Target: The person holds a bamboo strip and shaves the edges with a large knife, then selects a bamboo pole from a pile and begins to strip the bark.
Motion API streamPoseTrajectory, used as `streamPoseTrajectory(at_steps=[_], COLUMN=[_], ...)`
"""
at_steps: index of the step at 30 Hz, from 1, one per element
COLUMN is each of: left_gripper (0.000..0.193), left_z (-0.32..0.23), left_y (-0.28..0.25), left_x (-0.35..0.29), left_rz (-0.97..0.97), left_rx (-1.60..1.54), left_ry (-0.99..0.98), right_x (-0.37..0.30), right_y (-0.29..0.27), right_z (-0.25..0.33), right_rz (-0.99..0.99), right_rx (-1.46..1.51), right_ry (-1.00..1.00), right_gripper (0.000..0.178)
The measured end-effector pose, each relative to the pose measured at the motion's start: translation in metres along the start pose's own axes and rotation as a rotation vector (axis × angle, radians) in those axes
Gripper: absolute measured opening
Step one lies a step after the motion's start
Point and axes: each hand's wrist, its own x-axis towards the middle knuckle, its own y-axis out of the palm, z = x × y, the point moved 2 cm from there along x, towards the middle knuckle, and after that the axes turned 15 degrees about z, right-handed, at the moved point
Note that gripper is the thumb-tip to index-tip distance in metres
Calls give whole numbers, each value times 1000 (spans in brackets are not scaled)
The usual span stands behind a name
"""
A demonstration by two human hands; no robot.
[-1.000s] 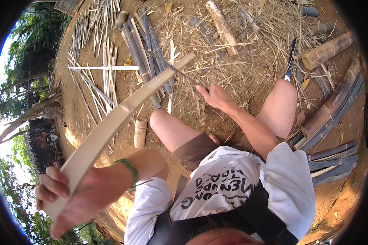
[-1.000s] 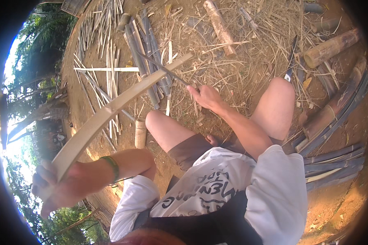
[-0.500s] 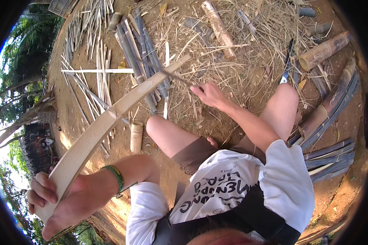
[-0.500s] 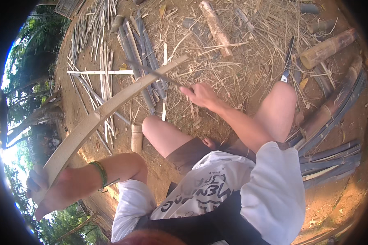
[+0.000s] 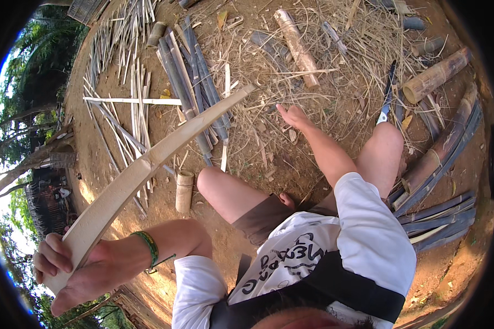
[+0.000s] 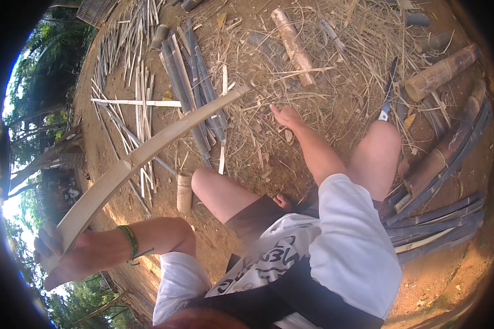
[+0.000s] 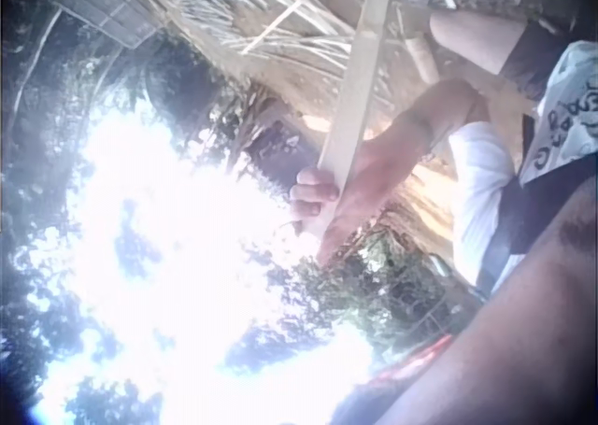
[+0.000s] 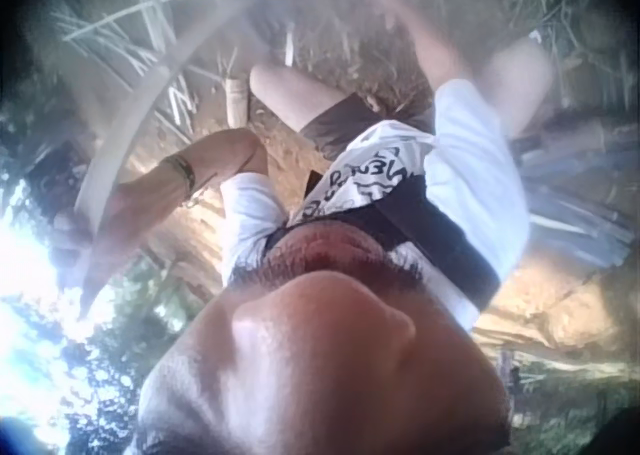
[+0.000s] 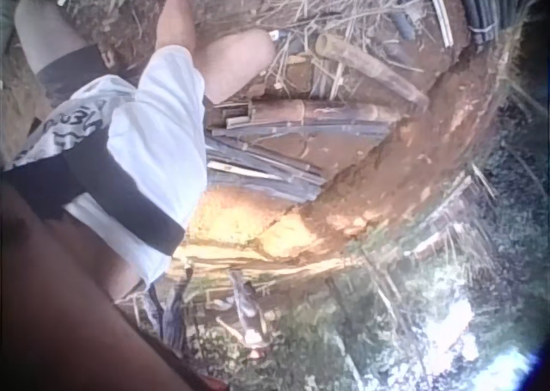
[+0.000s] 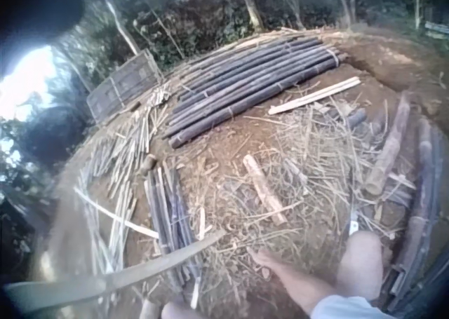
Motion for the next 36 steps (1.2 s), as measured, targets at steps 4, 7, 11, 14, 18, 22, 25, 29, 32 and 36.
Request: streamPoseTrajectory(at_steps=[4,7,11,14,18,22,25,29,32,36], left_gripper=[64,64,65,66,63,62,62,55,52,50], left_z=[-4,3,1,4,12,16,22,-8,-53,-85], left_y=[-7,-6,-10,-9,-2,5,20,17,-2,-39], left_x=[-14,-3,-7,-3,0,3,11,4,-18,-81], left_rz=[-69,-74,-30,-99,-75,-198,-227,-131,-132,-135], left_rx=[18,-24,-83,98,37,114,-47,-92,-114,-159], left_ry=[-39,-9,6,-4,-10,-44,-22,33,133,199], right_x=[-27,5,-18,-15,-34,-80,-122,-130,-123,-149], right_y=[2,0,-5,2,-9,8,19,30,24,-6], right_z=[16,-38,19,12,27,69,129,186,215,264], right_rz=[66,-10,87,70,181,206,205,210,326,256], right_rx=[-136,-58,-85,-3,121,430,803,1105,1371,1683], right_ry=[-96,-24,21,96,127,-120,-269,-403,-460,-467], right_gripper=[79,75,79,80,82,65,55,56,57,37])
